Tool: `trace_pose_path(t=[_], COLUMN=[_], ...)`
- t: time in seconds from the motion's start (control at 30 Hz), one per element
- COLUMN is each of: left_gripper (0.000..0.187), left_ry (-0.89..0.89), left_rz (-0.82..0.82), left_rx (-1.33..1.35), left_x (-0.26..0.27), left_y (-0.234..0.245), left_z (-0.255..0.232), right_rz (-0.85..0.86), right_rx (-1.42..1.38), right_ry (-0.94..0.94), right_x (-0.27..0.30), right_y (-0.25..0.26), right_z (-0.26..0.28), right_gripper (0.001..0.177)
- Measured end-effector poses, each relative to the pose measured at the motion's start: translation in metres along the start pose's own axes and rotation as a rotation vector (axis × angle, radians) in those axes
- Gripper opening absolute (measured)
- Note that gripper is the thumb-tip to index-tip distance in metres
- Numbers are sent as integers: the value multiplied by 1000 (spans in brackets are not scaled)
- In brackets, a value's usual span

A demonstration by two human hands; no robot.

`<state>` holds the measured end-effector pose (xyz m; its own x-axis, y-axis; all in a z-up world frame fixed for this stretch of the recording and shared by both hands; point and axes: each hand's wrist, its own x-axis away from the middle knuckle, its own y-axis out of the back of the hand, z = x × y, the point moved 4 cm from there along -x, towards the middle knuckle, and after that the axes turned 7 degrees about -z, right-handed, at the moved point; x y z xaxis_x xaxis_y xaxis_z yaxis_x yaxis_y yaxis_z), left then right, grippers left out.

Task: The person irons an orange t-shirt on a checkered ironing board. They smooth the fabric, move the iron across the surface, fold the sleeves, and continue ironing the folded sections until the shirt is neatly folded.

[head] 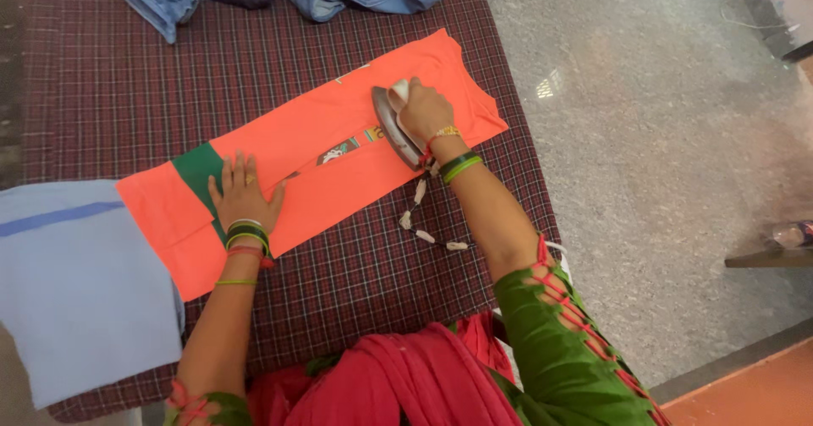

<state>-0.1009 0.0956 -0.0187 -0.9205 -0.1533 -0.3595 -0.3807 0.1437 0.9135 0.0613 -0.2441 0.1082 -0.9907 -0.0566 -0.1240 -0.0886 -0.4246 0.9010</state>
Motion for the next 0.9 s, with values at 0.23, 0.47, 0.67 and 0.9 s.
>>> trace_pose_path(t=[0.23, 0.47, 0.67, 0.9], left_gripper=[18, 48, 79, 81], left_ry=[-42, 240, 454, 445], left_rz=[-281, -322, -80, 100], left_rx=[231, 88, 186, 96], left_x=[32, 90, 102, 89], left_y=[29, 110, 91, 89], left_z=[24, 90, 128, 125], right_rz=[3, -194, -255, -175], right_rx=[28, 184, 139, 122], right_ry=[-35, -73, -217, -291], right_x=[53, 58, 35, 56], right_y=[14, 37, 50, 50], right_z=[-17, -82, -124, -135], right_gripper=[49, 38, 43, 46])
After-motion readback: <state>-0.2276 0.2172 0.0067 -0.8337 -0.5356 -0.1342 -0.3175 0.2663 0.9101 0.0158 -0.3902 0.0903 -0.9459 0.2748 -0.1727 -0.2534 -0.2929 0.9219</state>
